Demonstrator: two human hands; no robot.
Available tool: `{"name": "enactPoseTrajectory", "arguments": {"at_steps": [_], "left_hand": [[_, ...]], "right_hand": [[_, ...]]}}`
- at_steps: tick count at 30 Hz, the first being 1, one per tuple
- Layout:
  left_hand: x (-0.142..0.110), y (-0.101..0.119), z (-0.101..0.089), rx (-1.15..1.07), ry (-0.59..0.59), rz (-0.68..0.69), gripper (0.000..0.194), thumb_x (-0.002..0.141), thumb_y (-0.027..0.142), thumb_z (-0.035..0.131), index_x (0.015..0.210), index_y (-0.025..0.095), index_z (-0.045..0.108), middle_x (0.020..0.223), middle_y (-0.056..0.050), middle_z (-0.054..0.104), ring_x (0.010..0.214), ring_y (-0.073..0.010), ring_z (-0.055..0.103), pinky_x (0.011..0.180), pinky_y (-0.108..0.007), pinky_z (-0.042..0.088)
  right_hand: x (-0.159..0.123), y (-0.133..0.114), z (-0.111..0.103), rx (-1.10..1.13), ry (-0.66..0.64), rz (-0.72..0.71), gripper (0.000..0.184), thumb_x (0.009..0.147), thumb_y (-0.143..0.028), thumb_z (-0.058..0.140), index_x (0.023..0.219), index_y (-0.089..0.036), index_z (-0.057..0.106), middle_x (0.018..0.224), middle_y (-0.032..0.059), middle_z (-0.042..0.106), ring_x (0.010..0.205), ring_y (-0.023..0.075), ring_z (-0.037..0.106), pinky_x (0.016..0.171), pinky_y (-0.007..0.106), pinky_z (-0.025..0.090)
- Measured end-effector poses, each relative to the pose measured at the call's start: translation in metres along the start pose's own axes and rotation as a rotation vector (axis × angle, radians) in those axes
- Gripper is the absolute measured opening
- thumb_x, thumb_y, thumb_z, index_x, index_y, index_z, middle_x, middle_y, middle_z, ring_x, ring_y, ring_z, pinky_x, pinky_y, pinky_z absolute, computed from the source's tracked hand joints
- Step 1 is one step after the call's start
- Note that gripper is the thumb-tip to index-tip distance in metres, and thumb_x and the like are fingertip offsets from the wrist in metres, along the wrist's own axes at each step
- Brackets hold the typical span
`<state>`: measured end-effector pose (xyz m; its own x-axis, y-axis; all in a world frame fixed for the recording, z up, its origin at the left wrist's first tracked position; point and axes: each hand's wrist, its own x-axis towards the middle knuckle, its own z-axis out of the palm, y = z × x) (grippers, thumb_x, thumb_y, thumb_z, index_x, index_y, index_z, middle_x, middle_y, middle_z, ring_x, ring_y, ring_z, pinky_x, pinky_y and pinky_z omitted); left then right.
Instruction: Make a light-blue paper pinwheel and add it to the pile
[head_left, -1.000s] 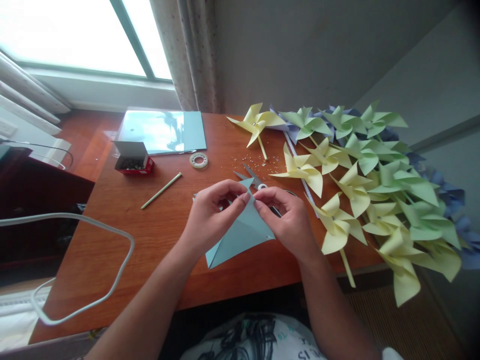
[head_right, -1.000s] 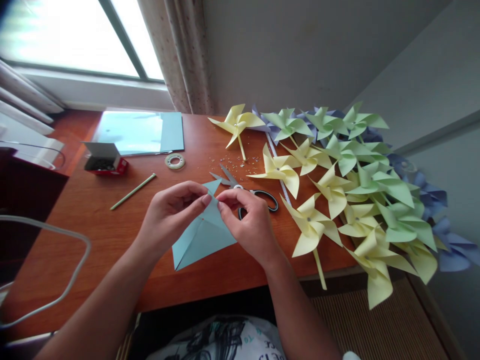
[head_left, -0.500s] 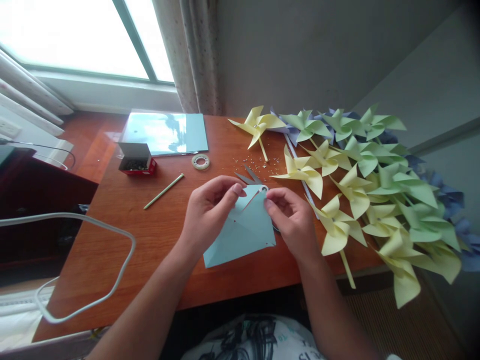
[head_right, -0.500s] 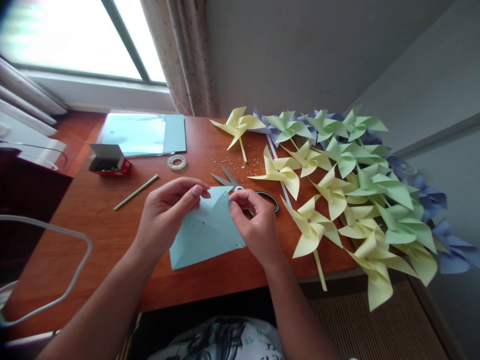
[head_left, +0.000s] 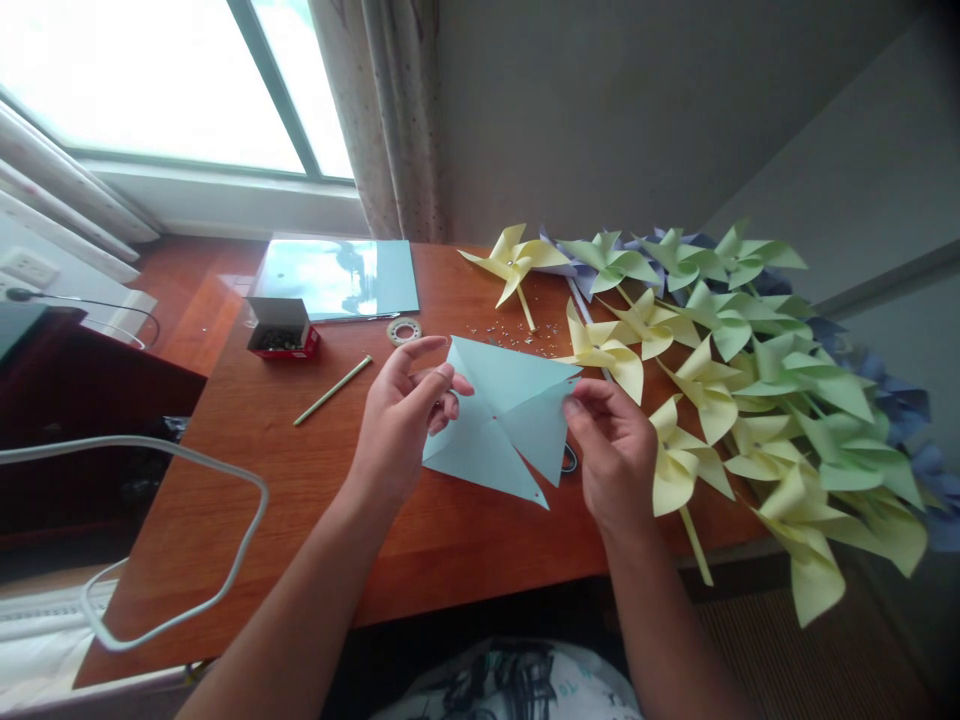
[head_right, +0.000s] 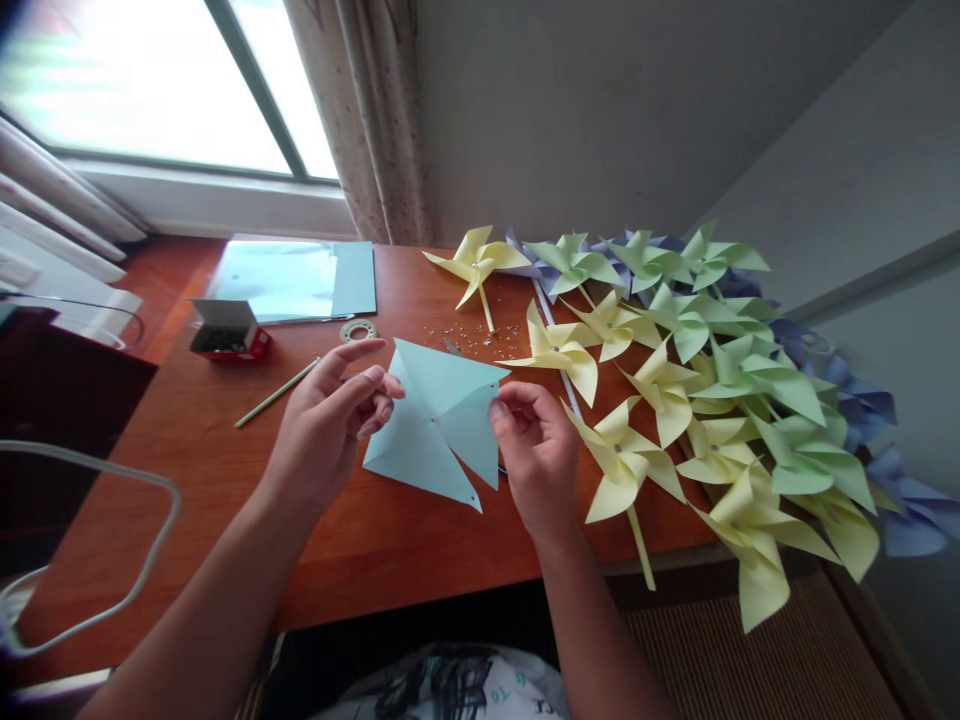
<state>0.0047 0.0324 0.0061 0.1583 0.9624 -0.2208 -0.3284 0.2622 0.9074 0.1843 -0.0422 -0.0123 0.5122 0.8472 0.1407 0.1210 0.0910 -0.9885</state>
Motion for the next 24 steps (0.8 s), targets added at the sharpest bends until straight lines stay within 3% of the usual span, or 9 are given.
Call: {"name": "enactPoseTrajectory", "arguments": {"at_steps": [5,9,15,19,24], "left_hand": [[0.001,0.002,0.000,-0.071,-0.021,-0.113,0.048,0.078,0.027,0.077,0.121,0.012,0.060,0.070,-0.004,0.071,0.050,-0.0084,0.051,0.043,-0.017,0.030],[0.001,0.002,0.001,-0.091,-0.029,-0.159,0.039,0.077,0.029,0.079,0.109,0.012,0.067,0.068,-0.003,0.069,0.050,-0.0081,0.051,0.042,-0.017,0.028],[0.000,-0.001,0.001,-0.022,-0.016,-0.041,0.020,0.076,0.030,0.082,0.083,0.017,0.068,0.067,0.003,0.060,0.050,-0.0054,0.044,0.043,-0.018,0.029],[0.000,-0.003,-0.002,0.006,0.034,0.042,0.017,0.080,0.029,0.080,0.082,0.019,0.066,0.061,0.005,0.054,0.051,-0.0067,0.045,0.044,-0.018,0.029],[-0.002,-0.001,-0.001,0.074,0.037,0.135,0.014,0.082,0.028,0.078,0.085,0.020,0.066,0.063,0.004,0.059,0.053,-0.0088,0.050,0.047,-0.019,0.034]], "right_hand": [[-0.003,-0.004,-0.001,0.025,-0.022,0.000,0.011,0.086,-0.034,0.071,0.090,-0.024,0.069,0.080,0.0007,0.067,0.069,0.0157,0.061,0.061,0.026,0.050],[-0.005,-0.008,-0.002,0.006,-0.053,-0.001,0.012,0.086,-0.036,0.071,0.090,-0.024,0.068,0.082,0.0018,0.069,0.072,0.0178,0.064,0.064,0.029,0.053],[-0.007,-0.005,-0.002,0.040,-0.073,0.026,0.015,0.087,-0.039,0.070,0.090,-0.024,0.066,0.079,0.0009,0.067,0.068,0.0161,0.061,0.058,0.026,0.051],[-0.011,0.001,-0.003,0.106,-0.106,0.124,0.017,0.089,-0.040,0.070,0.090,-0.024,0.064,0.072,-0.0025,0.061,0.059,0.0124,0.056,0.053,0.023,0.047],[-0.013,0.008,-0.008,0.063,-0.223,0.202,0.018,0.090,-0.038,0.068,0.085,-0.022,0.063,0.065,-0.0043,0.058,0.056,0.0121,0.055,0.055,0.024,0.047]]}}
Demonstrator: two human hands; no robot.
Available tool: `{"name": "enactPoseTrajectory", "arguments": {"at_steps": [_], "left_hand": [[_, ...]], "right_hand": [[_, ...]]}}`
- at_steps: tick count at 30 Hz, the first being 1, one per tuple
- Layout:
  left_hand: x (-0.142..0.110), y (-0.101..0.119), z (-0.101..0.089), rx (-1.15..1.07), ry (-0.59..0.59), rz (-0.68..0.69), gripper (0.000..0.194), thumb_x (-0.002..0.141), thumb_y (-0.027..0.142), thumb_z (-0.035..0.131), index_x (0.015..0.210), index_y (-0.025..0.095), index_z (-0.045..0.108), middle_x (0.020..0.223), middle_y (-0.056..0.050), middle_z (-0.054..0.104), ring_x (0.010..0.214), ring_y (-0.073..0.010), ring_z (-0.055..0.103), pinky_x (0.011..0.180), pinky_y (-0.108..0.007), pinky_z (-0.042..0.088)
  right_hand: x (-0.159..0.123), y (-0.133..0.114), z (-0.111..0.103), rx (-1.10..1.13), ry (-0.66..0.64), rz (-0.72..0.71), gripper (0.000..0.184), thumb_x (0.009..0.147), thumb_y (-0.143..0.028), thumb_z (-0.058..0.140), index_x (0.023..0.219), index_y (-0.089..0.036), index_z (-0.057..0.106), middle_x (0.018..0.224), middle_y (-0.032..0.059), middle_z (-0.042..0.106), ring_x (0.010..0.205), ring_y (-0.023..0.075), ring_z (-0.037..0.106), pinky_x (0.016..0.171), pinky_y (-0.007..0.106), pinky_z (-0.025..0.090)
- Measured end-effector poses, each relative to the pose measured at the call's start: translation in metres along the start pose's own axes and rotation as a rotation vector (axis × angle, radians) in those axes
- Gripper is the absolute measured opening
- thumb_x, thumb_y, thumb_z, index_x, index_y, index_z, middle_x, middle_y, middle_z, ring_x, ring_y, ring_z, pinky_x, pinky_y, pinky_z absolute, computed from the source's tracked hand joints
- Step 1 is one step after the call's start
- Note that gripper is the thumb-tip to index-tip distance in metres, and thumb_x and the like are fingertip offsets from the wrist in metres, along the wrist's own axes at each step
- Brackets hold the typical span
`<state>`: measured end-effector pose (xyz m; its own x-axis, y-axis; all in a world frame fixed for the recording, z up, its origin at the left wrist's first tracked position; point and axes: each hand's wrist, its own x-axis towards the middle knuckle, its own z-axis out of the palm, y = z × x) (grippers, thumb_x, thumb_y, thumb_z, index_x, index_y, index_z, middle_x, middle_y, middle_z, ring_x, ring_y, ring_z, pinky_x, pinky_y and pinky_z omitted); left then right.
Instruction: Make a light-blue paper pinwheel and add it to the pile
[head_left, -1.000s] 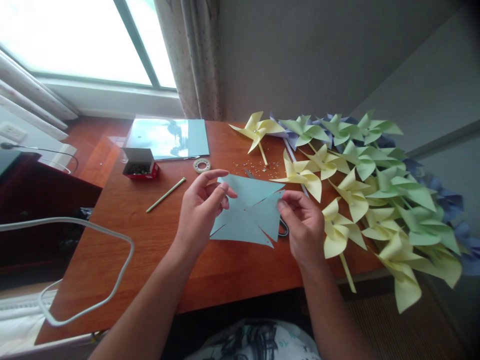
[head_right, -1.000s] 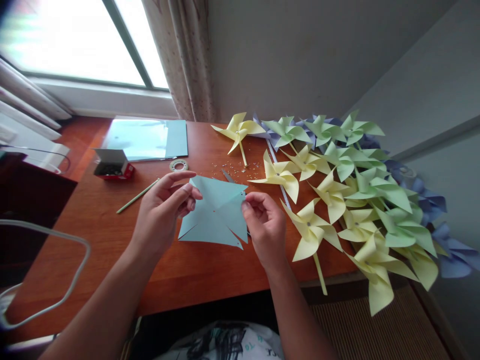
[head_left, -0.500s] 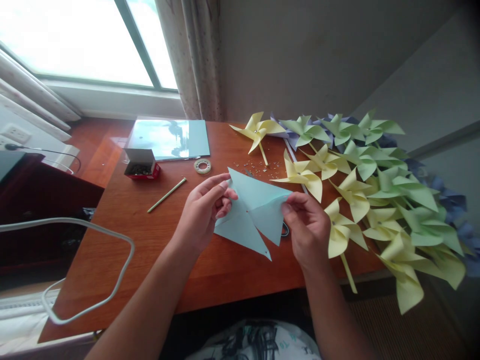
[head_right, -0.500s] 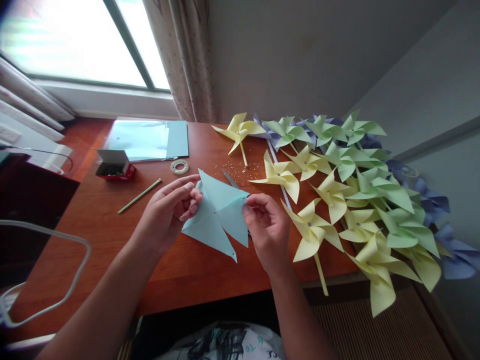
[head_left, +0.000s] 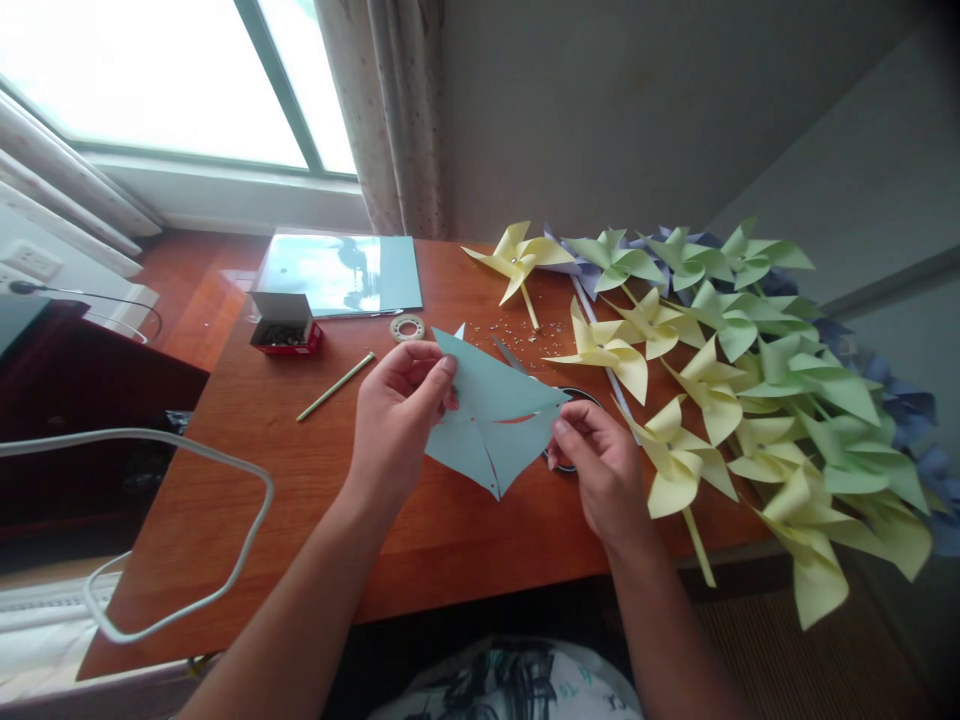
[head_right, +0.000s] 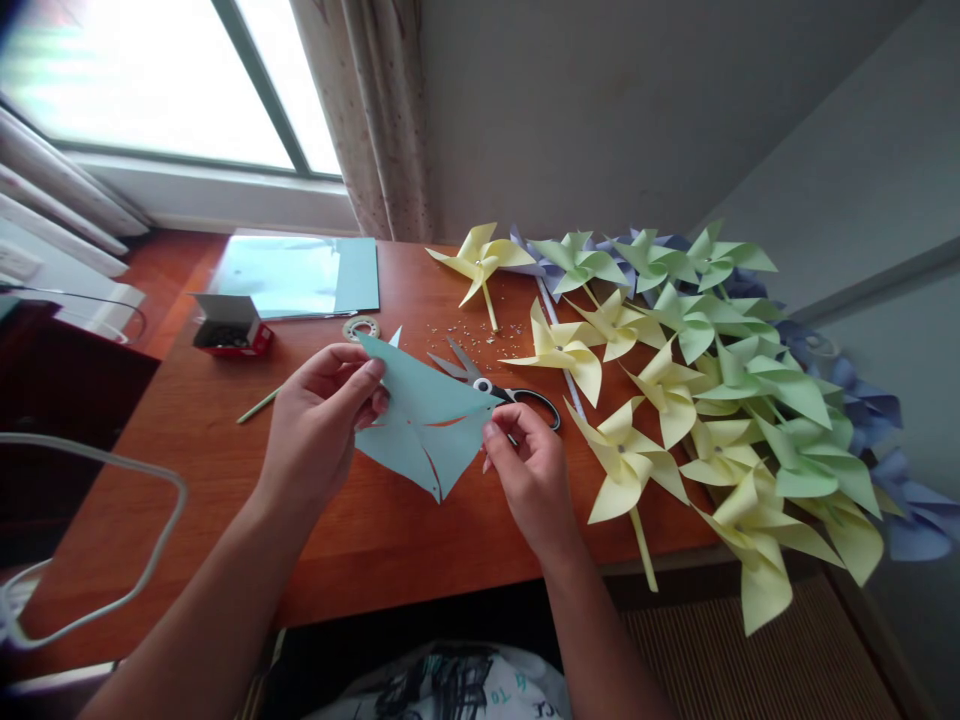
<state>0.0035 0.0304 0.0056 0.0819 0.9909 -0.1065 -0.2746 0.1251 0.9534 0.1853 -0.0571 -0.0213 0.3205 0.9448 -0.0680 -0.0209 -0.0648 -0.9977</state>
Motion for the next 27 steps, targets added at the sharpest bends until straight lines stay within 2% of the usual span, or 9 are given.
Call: {"name": "enactPoseTrajectory", "arguments": {"at_steps": [3,7,9,11,13,18,27], "left_hand": [[-0.002,0.002,0.002,0.119,0.020,0.073,0.014,0.081,0.027,0.078,0.085,0.020,0.067,0.069,0.003,0.062,0.055,-0.0095,0.052,0.049,-0.021,0.038],[-0.003,0.001,0.004,0.209,-0.009,0.138,0.010,0.081,0.024,0.076,0.084,0.019,0.067,0.074,0.001,0.064,0.061,-0.0107,0.054,0.054,-0.021,0.043],[-0.003,-0.002,0.003,0.251,-0.037,0.162,0.009,0.083,0.024,0.074,0.084,0.018,0.068,0.075,0.000,0.064,0.063,-0.0113,0.055,0.056,-0.022,0.044],[-0.003,-0.006,0.003,0.312,-0.059,0.190,0.010,0.085,0.026,0.073,0.083,0.018,0.068,0.073,0.000,0.063,0.062,-0.0116,0.055,0.055,-0.022,0.043],[-0.003,-0.010,0.002,0.378,-0.073,0.223,0.012,0.086,0.028,0.072,0.084,0.017,0.068,0.072,0.000,0.064,0.061,-0.0118,0.054,0.054,-0.023,0.042],[-0.003,-0.014,0.000,0.477,-0.126,0.277,0.012,0.090,0.029,0.069,0.086,0.017,0.068,0.073,0.000,0.064,0.062,-0.0106,0.054,0.056,-0.022,0.042],[-0.006,-0.012,0.004,0.594,-0.178,0.336,0.009,0.089,0.022,0.067,0.082,0.017,0.066,0.065,0.003,0.058,0.057,-0.0086,0.049,0.054,-0.021,0.038]], "right_hand": [[0.002,0.001,-0.007,-0.044,-0.011,-0.007,0.018,0.090,-0.038,0.068,0.085,-0.021,0.065,0.068,-0.0019,0.063,0.060,0.0132,0.057,0.056,0.025,0.047],[0.010,-0.005,-0.014,-0.087,0.142,-0.139,0.013,0.090,-0.034,0.067,0.090,-0.021,0.069,0.074,-0.0002,0.066,0.065,0.0144,0.059,0.057,0.025,0.048],[0.017,-0.013,-0.013,-0.158,0.175,-0.194,0.011,0.090,-0.032,0.069,0.088,-0.022,0.070,0.075,-0.0001,0.067,0.067,0.0151,0.062,0.061,0.026,0.051],[0.025,-0.023,-0.007,-0.233,0.130,-0.242,0.009,0.090,-0.031,0.069,0.089,-0.022,0.071,0.079,0.0008,0.070,0.072,0.0167,0.066,0.066,0.028,0.054],[0.034,-0.033,0.002,-0.275,0.031,-0.303,0.007,0.091,-0.029,0.068,0.090,-0.023,0.072,0.086,0.0017,0.073,0.080,0.0179,0.069,0.071,0.030,0.056],[0.053,-0.047,0.024,-0.355,-0.187,-0.406,0.006,0.092,-0.027,0.067,0.094,-0.024,0.072,0.094,0.0016,0.073,0.083,0.0176,0.069,0.072,0.031,0.056],[0.058,-0.034,0.028,-0.337,-0.212,-0.451,0.003,0.091,-0.023,0.068,0.092,-0.024,0.071,0.090,0.0010,0.070,0.084,0.0171,0.067,0.071,0.030,0.055]]}}
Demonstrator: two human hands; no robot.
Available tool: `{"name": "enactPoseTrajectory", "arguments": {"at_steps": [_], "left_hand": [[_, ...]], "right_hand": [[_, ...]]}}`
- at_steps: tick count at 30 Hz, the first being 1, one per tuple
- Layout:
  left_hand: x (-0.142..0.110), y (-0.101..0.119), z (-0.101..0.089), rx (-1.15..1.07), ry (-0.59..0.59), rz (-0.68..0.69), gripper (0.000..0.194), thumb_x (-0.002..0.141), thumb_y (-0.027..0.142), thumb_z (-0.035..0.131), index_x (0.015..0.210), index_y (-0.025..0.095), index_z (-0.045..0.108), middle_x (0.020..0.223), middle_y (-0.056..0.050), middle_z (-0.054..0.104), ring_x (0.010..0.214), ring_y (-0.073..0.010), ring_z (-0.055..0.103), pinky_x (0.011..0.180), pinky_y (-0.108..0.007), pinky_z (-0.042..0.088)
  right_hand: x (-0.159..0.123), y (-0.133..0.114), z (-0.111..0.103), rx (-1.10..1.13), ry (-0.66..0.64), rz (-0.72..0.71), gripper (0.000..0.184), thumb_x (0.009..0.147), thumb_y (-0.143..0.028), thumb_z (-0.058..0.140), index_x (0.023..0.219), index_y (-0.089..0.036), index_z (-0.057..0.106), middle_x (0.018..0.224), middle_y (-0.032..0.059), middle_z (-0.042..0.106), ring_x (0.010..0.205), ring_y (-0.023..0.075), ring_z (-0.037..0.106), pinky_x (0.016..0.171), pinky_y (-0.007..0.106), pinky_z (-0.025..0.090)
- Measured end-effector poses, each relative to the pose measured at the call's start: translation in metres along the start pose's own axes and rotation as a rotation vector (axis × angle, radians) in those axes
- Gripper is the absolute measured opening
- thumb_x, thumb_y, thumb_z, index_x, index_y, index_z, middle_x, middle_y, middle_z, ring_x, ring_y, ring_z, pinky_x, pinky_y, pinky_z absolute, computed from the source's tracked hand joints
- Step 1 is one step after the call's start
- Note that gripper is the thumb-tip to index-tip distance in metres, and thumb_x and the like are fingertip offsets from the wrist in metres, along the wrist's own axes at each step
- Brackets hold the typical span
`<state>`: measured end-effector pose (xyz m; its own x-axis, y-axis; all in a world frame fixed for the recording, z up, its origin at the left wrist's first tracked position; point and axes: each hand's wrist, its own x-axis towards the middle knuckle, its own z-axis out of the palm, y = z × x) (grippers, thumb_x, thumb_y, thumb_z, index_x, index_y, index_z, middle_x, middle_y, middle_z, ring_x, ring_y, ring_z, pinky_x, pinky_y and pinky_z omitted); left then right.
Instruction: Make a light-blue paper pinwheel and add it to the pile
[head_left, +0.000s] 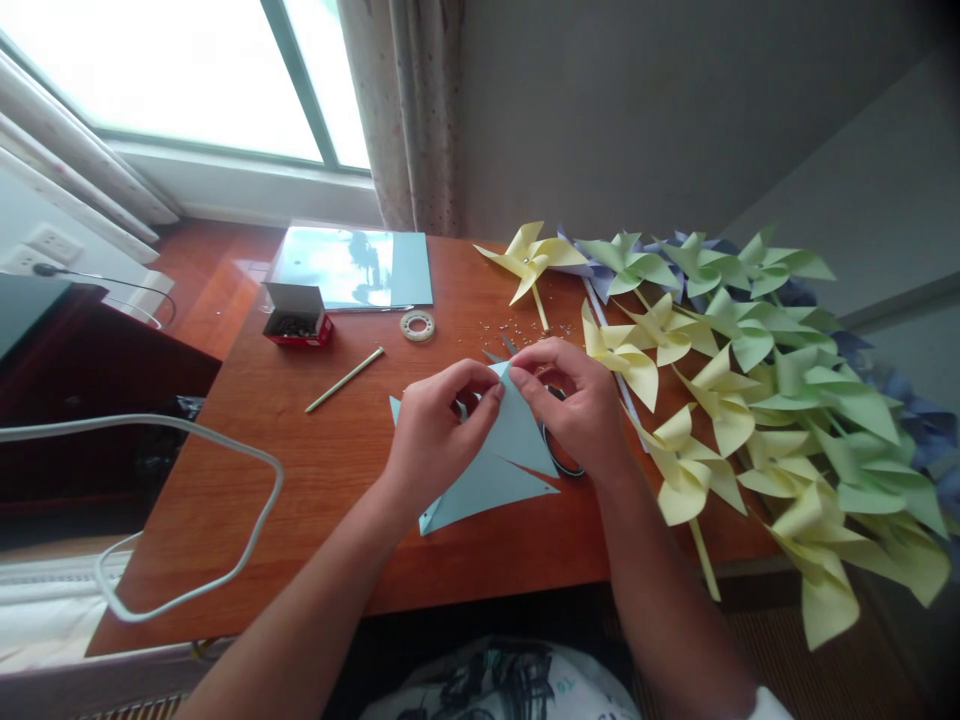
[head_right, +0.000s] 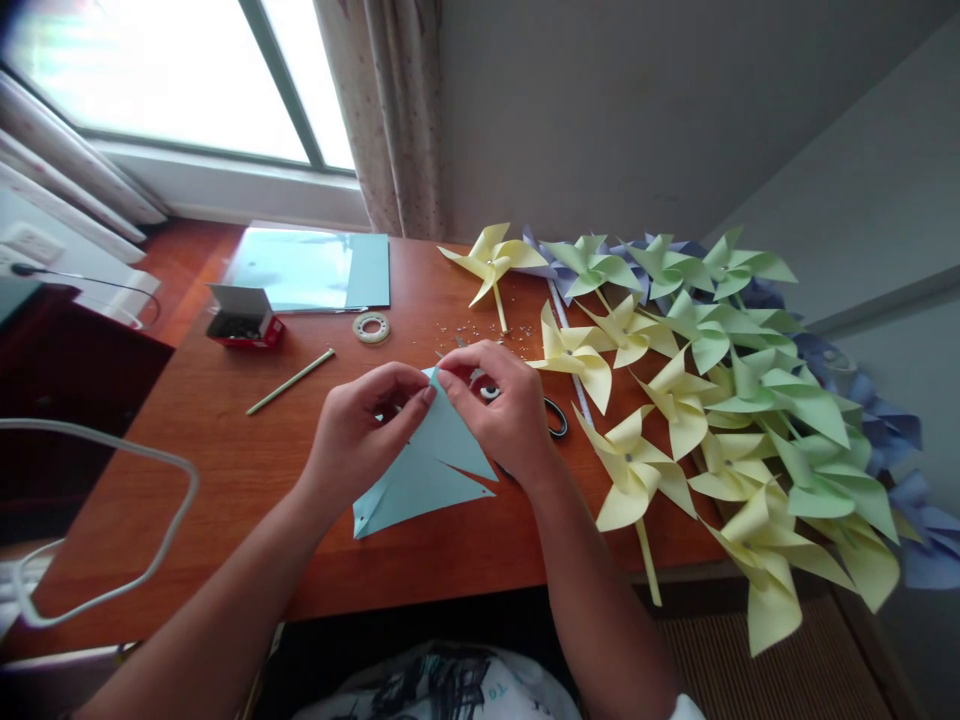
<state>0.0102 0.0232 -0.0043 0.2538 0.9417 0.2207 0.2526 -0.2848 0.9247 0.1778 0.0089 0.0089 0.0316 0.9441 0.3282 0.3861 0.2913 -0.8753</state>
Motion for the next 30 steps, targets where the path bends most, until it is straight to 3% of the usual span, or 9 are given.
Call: {"name": "enactPoseTrajectory", "arguments": {"at_steps": [7,18,23,30], "left_hand": [[0.000,-0.002,0.001,-0.052,-0.042,-0.037,0.010,0.091,0.027,0.067,0.087,0.017,0.068,0.067,0.002,0.060,0.059,-0.0097,0.049,0.055,-0.022,0.038],[0.002,0.001,-0.002,-0.402,-0.098,-0.235,0.017,0.085,0.032,0.075,0.083,0.016,0.068,0.069,0.001,0.060,0.062,-0.0104,0.049,0.054,-0.022,0.038],[0.004,0.007,-0.004,-0.470,-0.087,-0.284,0.016,0.081,0.029,0.079,0.082,0.015,0.070,0.069,0.002,0.061,0.060,-0.0086,0.047,0.053,-0.020,0.036],[0.005,0.009,-0.006,-0.468,-0.097,-0.336,0.027,0.085,0.040,0.075,0.079,0.015,0.068,0.060,0.004,0.053,0.056,-0.0085,0.043,0.051,-0.021,0.033]], "right_hand": [[-0.002,0.006,0.001,0.008,0.038,-0.085,0.008,0.090,-0.017,0.070,0.089,-0.023,0.073,0.089,0.0014,0.068,0.077,0.0148,0.064,0.065,0.029,0.054],[-0.006,0.013,-0.002,-0.253,0.101,-0.433,0.017,0.089,-0.012,0.069,0.094,-0.026,0.077,0.084,0.0029,0.068,0.079,0.0182,0.064,0.069,0.034,0.055],[-0.006,0.017,-0.002,-0.311,0.080,-0.477,0.019,0.090,-0.011,0.069,0.098,-0.027,0.077,0.084,0.0034,0.069,0.080,0.0190,0.064,0.069,0.035,0.055],[-0.006,0.016,-0.002,-0.288,0.057,-0.483,0.021,0.090,-0.010,0.068,0.098,-0.027,0.077,0.084,0.0032,0.071,0.079,0.0187,0.064,0.069,0.035,0.055]]}}
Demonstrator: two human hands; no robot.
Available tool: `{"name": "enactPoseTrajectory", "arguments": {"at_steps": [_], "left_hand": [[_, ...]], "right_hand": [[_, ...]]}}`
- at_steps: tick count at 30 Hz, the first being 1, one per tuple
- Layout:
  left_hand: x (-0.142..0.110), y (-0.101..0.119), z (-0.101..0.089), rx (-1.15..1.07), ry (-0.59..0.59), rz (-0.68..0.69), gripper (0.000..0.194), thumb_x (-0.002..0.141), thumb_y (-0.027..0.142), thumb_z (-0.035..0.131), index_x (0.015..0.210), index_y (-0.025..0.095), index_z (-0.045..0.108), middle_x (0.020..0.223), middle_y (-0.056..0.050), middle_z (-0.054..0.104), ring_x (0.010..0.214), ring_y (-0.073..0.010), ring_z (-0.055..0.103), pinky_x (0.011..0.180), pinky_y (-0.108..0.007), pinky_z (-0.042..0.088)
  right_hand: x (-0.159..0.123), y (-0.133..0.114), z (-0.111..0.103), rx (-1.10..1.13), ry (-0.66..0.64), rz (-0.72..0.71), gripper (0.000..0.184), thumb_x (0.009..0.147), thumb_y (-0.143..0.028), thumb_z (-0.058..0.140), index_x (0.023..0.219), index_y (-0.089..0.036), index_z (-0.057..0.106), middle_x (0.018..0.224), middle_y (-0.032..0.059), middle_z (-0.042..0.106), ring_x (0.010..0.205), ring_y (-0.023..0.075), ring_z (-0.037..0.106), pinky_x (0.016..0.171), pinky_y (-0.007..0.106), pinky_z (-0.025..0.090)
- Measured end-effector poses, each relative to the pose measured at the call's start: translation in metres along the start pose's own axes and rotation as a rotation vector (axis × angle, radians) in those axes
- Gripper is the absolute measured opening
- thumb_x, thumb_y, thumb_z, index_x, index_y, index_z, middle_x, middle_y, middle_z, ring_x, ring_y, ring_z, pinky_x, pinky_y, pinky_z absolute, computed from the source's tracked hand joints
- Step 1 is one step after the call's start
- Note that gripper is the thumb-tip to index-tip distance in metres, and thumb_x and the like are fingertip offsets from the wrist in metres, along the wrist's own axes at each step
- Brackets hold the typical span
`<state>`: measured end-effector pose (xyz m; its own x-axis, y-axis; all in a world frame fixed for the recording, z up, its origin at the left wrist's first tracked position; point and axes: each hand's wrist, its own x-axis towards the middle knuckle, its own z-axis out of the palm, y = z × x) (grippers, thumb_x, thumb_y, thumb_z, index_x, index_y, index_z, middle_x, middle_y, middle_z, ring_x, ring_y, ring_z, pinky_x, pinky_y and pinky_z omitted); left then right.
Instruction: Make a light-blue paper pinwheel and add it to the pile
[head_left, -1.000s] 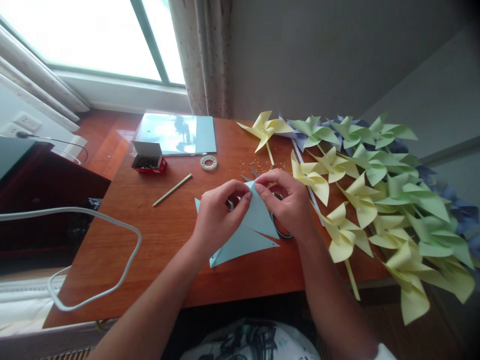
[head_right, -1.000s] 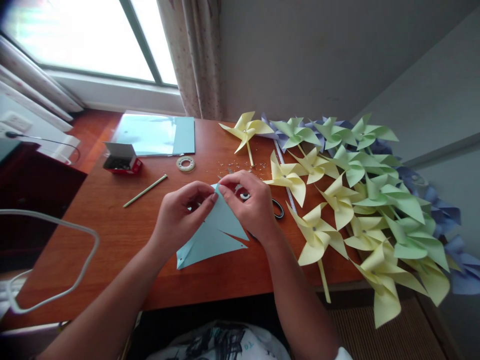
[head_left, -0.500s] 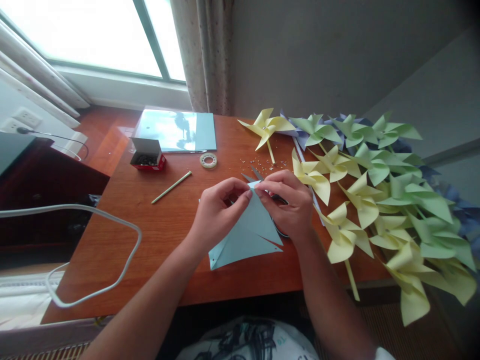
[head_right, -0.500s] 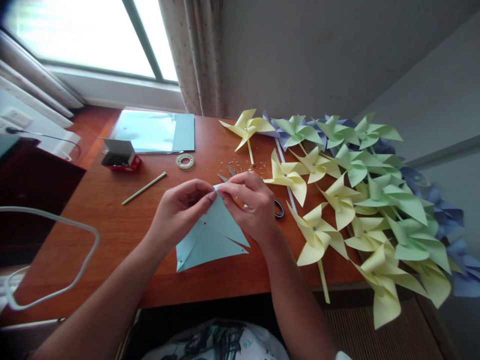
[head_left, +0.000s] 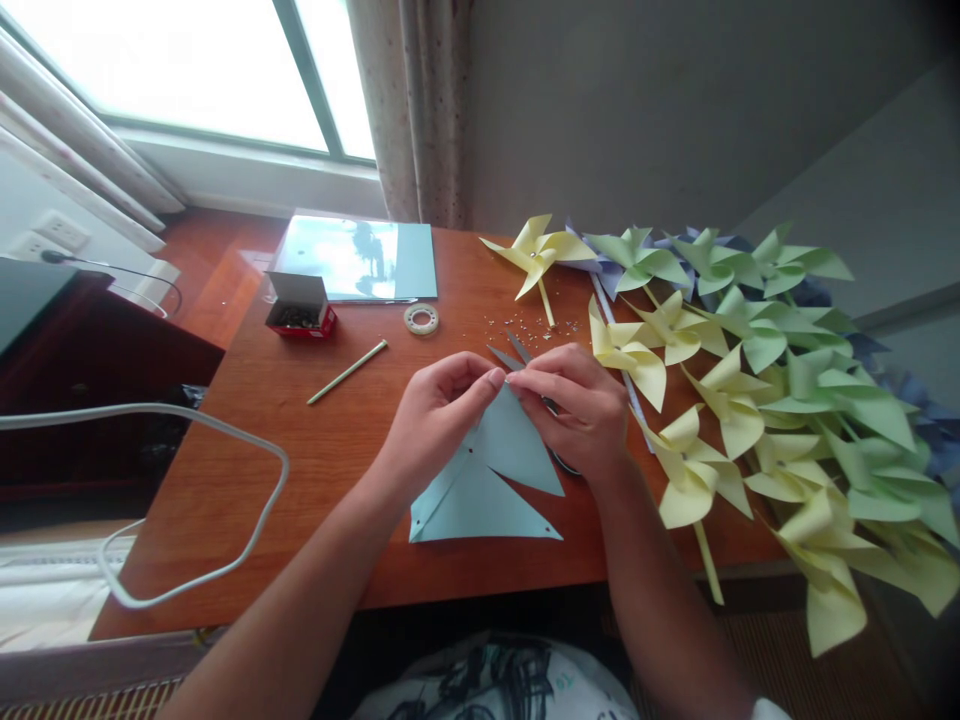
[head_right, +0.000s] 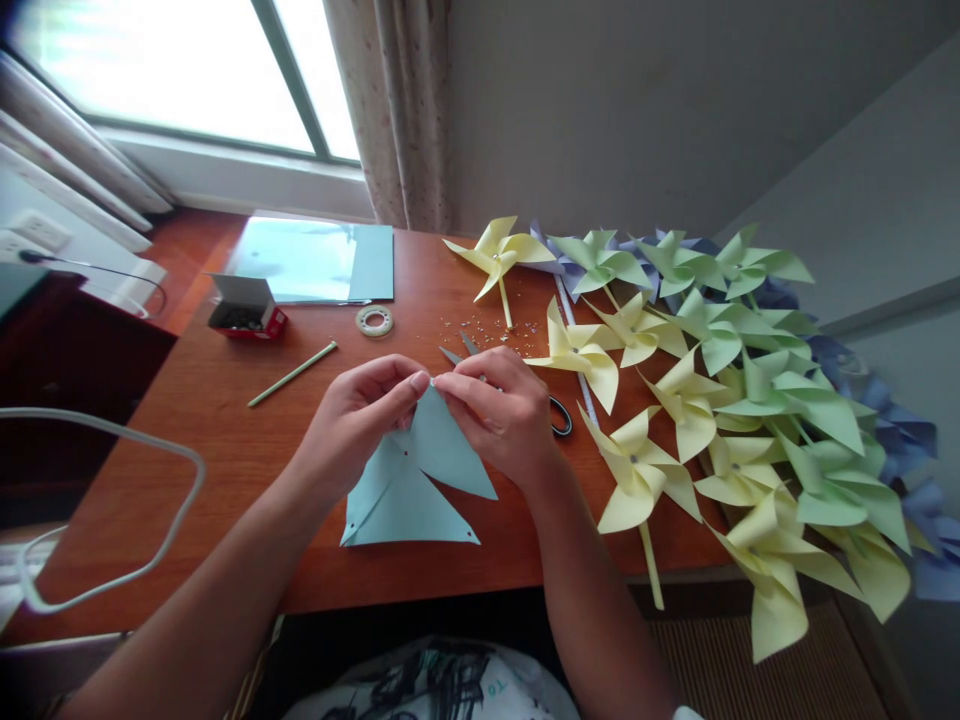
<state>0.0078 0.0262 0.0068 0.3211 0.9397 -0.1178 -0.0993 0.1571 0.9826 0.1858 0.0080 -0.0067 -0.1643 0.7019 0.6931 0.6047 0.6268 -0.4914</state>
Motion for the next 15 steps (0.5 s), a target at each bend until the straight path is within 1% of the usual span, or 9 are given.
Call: {"name": "enactPoseTrajectory", "arguments": {"at_steps": [5,8,10,12,15], "left_hand": [[0.002,-0.002,0.001,-0.001,0.022,0.039,0.025,0.081,0.039,0.079,0.080,0.015,0.069,0.064,0.003,0.057,0.056,-0.0089,0.045,0.051,-0.021,0.034],[0.002,-0.003,0.001,0.015,0.029,0.054,0.025,0.081,0.038,0.080,0.080,0.016,0.070,0.066,0.002,0.059,0.057,-0.0095,0.047,0.052,-0.021,0.037],[0.002,-0.003,0.002,0.027,0.037,0.062,0.024,0.082,0.038,0.079,0.079,0.016,0.069,0.065,0.002,0.058,0.057,-0.0096,0.048,0.052,-0.021,0.037],[0.001,-0.002,0.002,0.044,0.045,0.076,0.023,0.083,0.037,0.077,0.079,0.016,0.069,0.065,0.002,0.058,0.057,-0.0095,0.048,0.051,-0.021,0.037],[0.001,-0.003,0.002,0.073,0.045,0.111,0.023,0.084,0.037,0.077,0.079,0.016,0.068,0.067,0.001,0.059,0.059,-0.0098,0.049,0.052,-0.021,0.037]], "right_hand": [[0.000,-0.003,-0.001,0.033,-0.033,0.060,0.022,0.089,-0.012,0.068,0.097,-0.031,0.076,0.086,0.0024,0.072,0.082,0.0205,0.066,0.073,0.038,0.057],[0.001,-0.007,-0.003,0.077,-0.028,0.130,0.019,0.088,-0.014,0.068,0.095,-0.030,0.076,0.089,0.0029,0.072,0.084,0.0212,0.067,0.074,0.039,0.057],[0.002,-0.010,-0.004,0.118,0.017,0.223,0.015,0.089,-0.017,0.068,0.094,-0.029,0.075,0.090,0.0030,0.072,0.084,0.0207,0.068,0.071,0.037,0.057],[0.003,-0.011,-0.004,0.185,0.054,0.353,0.011,0.091,-0.020,0.066,0.094,-0.027,0.074,0.090,0.0027,0.072,0.082,0.0193,0.067,0.068,0.034,0.055],[0.002,-0.012,-0.002,0.333,0.016,0.528,0.008,0.094,-0.025,0.065,0.093,-0.025,0.073,0.089,0.0019,0.072,0.079,0.0173,0.067,0.066,0.031,0.053]]}}
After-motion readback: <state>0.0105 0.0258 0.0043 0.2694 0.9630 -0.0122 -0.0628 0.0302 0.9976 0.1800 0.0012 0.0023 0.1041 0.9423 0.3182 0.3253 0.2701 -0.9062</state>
